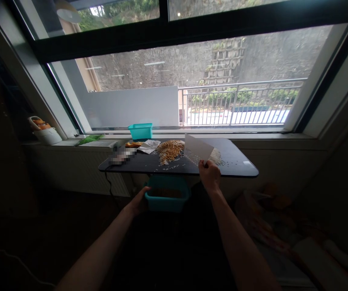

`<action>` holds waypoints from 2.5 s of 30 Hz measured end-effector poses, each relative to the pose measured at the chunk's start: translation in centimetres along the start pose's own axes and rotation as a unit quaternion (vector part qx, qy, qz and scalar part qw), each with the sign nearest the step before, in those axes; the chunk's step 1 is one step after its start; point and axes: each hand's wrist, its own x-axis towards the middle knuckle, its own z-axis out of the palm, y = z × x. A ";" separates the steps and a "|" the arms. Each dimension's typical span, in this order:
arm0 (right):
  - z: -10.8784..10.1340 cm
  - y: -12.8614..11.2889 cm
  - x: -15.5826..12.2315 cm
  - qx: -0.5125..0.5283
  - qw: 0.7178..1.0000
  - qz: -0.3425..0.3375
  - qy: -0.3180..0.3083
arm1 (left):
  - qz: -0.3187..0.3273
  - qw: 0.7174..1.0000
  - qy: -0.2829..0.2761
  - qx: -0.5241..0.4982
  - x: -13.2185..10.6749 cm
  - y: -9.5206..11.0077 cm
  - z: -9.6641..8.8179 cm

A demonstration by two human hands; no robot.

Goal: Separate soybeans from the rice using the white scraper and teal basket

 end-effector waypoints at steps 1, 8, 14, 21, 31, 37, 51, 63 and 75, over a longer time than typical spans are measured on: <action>0.2 -0.5 -0.9 0.024 1.000 -0.004 -0.013 | 0.000 1.000 0.002 0.002 -0.1 0.0 0.1; 2.4 -2.2 -5.7 0.072 0.994 -0.032 -0.080 | -0.002 1.000 0.012 0.001 -0.1 0.1 0.0; 1.7 -1.1 -2.7 -0.065 0.996 -0.014 -0.061 | 0.000 1.000 0.009 0.002 0.2 -0.1 -0.1; 1.4 0.8 2.3 -0.186 0.979 0.041 -0.072 | -0.007 1.000 0.016 0.015 0.2 -0.1 -0.2; 1.0 2.4 5.1 -0.080 0.996 -0.010 -0.033 | -0.005 1.000 0.009 0.011 0.8 -0.3 -0.7; 4.2 0.8 3.3 0.216 0.968 0.010 -0.127 | 0.004 1.000 0.000 0.007 0.2 0.0 -0.2; 6.3 -1.3 2.0 0.405 0.878 0.082 -0.240 | 0.011 1.000 0.025 0.008 -0.5 0.1 0.1; 5.7 -1.5 1.7 0.398 0.886 0.091 -0.221 | 0.005 1.000 0.021 0.007 -0.4 0.2 0.1; 5.7 -1.3 2.0 0.375 0.896 0.112 -0.208 | 0.022 1.000 -0.002 0.000 -0.5 0.2 0.3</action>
